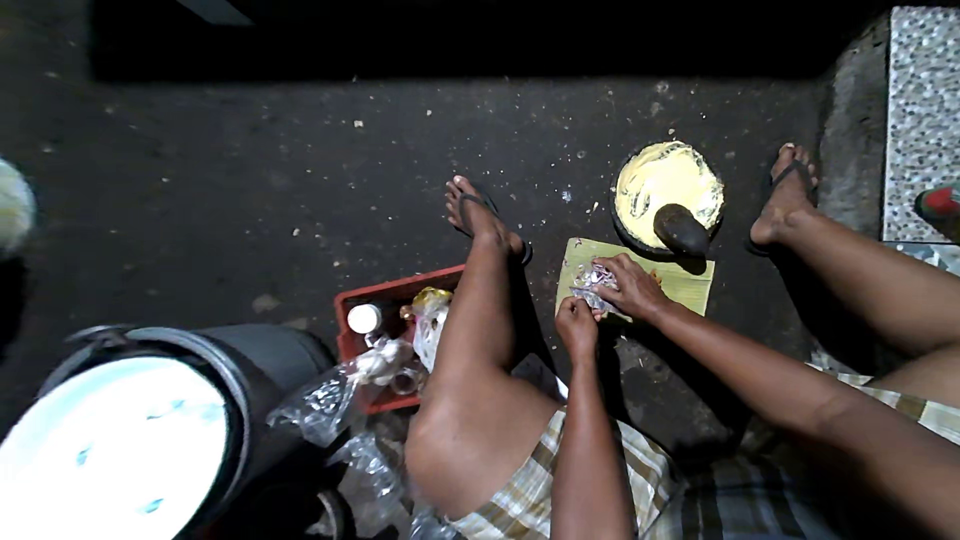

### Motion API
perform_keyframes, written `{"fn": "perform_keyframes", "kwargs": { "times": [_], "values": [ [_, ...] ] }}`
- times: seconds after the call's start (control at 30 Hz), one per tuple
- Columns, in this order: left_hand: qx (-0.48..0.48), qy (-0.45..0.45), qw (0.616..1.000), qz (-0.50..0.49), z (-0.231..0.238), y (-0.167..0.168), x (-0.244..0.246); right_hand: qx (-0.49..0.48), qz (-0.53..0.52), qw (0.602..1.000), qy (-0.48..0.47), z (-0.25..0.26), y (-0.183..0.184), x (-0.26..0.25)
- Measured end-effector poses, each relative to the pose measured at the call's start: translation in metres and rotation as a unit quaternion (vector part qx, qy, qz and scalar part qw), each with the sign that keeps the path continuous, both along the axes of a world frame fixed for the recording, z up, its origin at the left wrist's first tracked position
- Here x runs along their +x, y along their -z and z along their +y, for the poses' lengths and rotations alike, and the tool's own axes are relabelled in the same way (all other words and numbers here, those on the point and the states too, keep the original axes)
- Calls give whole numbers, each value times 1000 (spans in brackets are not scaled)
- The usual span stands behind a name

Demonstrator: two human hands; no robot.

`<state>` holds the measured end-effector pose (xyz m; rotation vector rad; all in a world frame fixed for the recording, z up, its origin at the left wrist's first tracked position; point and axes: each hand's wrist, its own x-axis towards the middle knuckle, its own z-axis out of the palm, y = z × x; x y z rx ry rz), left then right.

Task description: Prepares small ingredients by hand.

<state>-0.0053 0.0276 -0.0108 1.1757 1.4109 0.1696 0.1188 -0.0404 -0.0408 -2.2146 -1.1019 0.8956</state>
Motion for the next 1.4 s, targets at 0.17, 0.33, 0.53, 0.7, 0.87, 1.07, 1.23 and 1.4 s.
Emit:
{"fn": "perform_keyframes", "kwargs": {
  "times": [0.17,0.33,0.53,0.7,0.87,1.07,1.23,1.4],
  "values": [
    [23,16,999,46,6,0,-4,-11,18,1000,11,-9,-8,19],
    [27,2,998,56,6,0,-4,-46,65,993,-87,-21,-11,27],
    [29,2,998,59,6,2,-9,-35,47,998,-19,-18,-3,24],
    [38,13,997,62,4,0,-6,-34,32,998,-49,-9,-9,14],
    [32,34,996,82,6,-9,-7,-31,-10,999,-26,-3,-15,22],
    [46,52,993,96,4,-9,-7,-41,-77,993,-81,5,-36,25],
    [41,85,988,122,2,-13,-9,-5,-28,999,-41,4,-21,24],
    [43,83,989,118,4,-20,-7,28,28,999,-24,-1,-29,24]
  ]
}}
